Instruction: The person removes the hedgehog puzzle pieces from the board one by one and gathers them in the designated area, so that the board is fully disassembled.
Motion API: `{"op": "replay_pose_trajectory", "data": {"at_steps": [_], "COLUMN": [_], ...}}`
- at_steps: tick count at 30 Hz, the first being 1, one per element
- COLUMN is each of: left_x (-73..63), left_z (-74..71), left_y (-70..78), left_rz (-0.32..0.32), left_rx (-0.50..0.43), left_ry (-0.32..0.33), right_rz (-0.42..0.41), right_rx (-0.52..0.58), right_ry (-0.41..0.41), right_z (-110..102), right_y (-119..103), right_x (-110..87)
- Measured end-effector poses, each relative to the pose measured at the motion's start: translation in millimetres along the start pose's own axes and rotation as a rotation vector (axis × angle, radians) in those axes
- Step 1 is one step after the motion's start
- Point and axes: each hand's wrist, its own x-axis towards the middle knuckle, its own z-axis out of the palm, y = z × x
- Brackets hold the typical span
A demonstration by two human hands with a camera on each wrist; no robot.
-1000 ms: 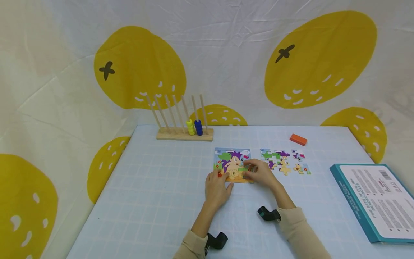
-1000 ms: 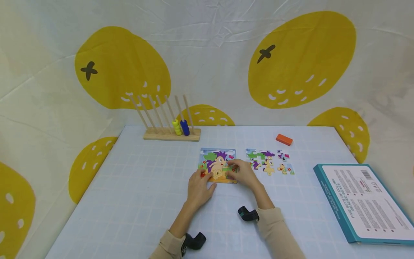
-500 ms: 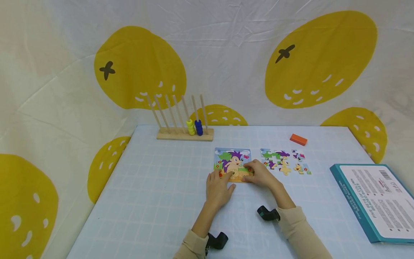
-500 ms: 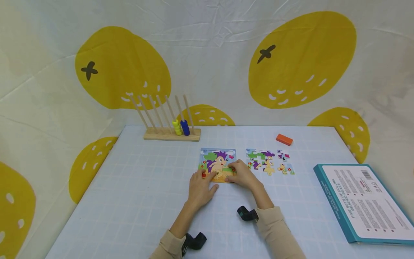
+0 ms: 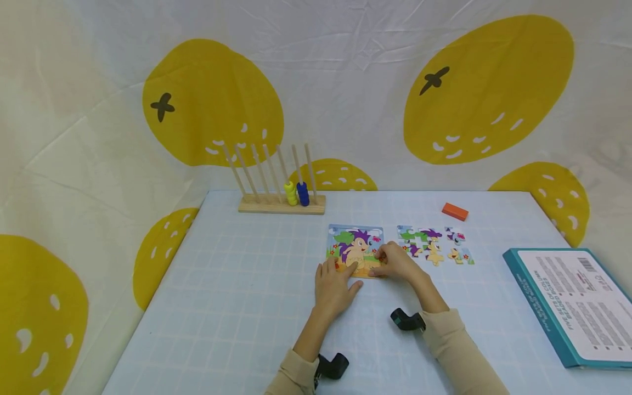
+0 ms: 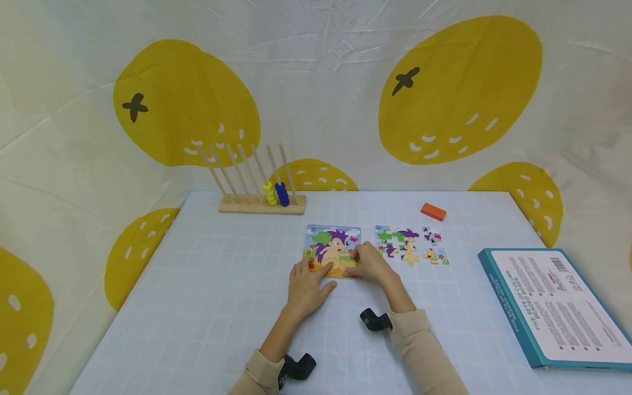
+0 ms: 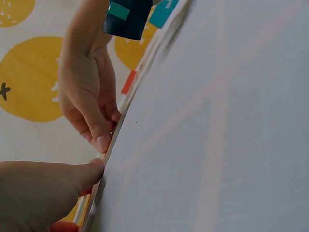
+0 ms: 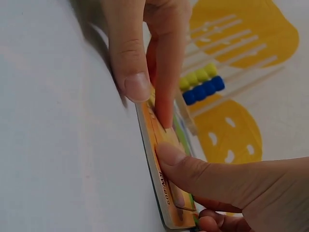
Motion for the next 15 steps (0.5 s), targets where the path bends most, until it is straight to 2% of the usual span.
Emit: {"op": "replay_pose_trajectory", "data": {"at_steps": [4,9,15], "left_x": [0.6,1.2,1.0], "left_z": [1.2,2.2,1.5], "left_y": [-0.1,0.0,-0.2], "left_rz": [-0.003,-0.011,-0.008], "left_rx": [-0.006,-0.009,0.008], "left_ry": [0.005,0.005,0.016], "right_rz": [0.013,-0.015,-0.061], "right_rx": [0.032,0.11,0.097], "right_ry": [0.009,0.085,0.145], "right_z": [-0.2,5.1,8.4], "right_y": [-2.7,-1.1,2.1], "right_x": [-1.7,-6.5,-7.4]}}
